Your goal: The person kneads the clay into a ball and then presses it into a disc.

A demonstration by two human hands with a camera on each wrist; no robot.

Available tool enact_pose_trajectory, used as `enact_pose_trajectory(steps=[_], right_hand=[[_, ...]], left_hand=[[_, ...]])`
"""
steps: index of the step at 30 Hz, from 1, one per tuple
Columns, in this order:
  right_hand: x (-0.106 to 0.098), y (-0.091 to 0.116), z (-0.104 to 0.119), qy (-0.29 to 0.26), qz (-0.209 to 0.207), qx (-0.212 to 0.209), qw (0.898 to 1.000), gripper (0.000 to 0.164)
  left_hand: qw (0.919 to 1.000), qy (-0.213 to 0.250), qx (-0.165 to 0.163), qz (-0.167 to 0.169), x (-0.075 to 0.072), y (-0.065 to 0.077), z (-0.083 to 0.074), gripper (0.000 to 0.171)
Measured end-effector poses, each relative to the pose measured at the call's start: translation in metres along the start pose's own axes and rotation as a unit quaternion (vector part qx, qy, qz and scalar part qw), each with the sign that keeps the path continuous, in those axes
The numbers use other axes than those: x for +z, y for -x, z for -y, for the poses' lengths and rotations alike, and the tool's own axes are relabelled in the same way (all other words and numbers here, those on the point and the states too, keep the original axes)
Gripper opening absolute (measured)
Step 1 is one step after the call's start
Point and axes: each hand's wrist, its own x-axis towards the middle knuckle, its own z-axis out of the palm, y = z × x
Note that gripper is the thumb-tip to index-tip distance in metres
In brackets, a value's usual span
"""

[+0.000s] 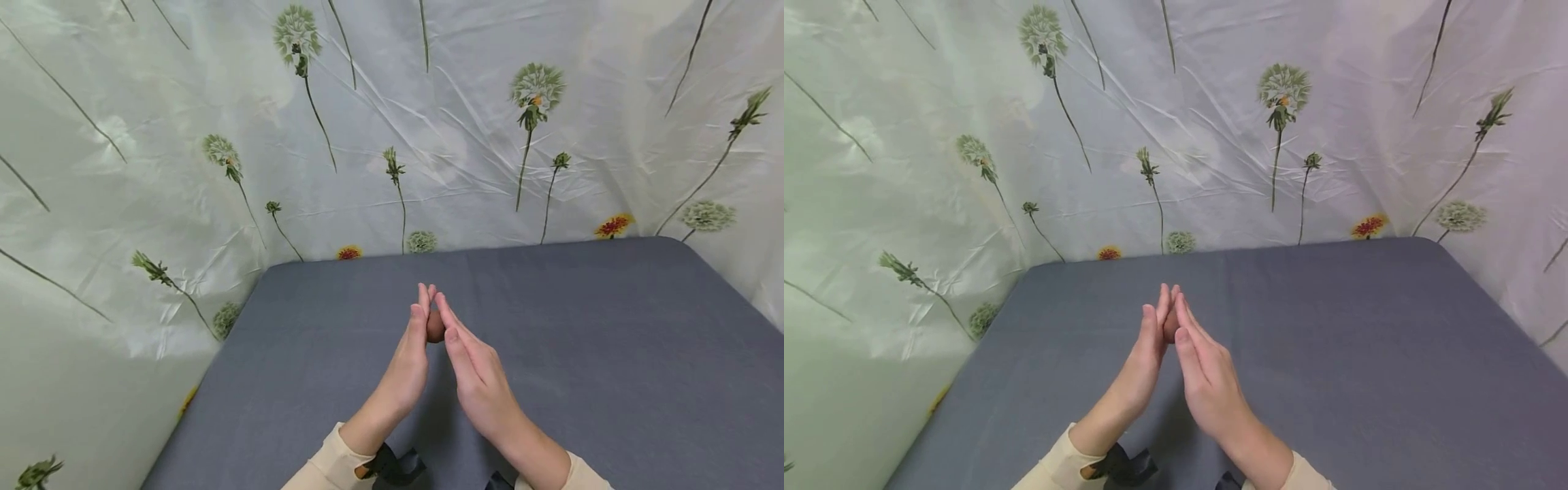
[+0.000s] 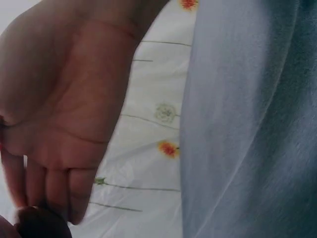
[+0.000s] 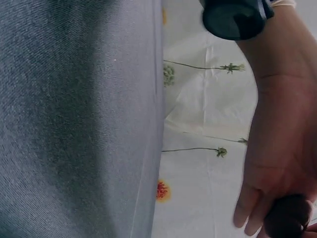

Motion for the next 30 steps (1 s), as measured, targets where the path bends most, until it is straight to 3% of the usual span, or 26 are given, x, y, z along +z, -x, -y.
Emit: enact_pose_trajectory(steps=[8, 11, 16, 21, 25, 30], right_hand=[[0.01, 0.004, -0.001, -0.026, 0.026, 0.005, 0.999, 0.049], [0.013, 0.009, 0.001, -0.017, 0.037, 0.011, 0.999, 0.049], [0.014, 0.014, 0.005, 0.009, 0.031, -0.003, 0.999, 0.047], [0.007, 0.009, 0.007, 0.022, 0.006, -0.029, 0.999, 0.047], [-0.001, 0.003, 0.004, 0.031, 0.0, -0.016, 0.999, 0.048], [-0.001, 0.0, -0.002, 0.024, 0.017, 0.023, 0.999, 0.051]], left_hand=[[0.9971, -0.024, 0.051, -0.051, -0.013, -0.003, -0.002, 0.067], [0.9972, -0.014, 0.046, -0.057, -0.019, -0.007, -0.001, 0.071], [0.9985, 0.006, 0.016, -0.052, -0.022, -0.014, 0.005, 0.074], [0.9995, 0.028, -0.002, -0.015, -0.008, -0.013, 0.012, 0.071], [0.9985, 0.054, -0.003, 0.01, 0.002, -0.008, 0.011, 0.071], [0.9993, 0.034, 0.014, -0.01, 0.0, -0.003, 0.003, 0.069]])
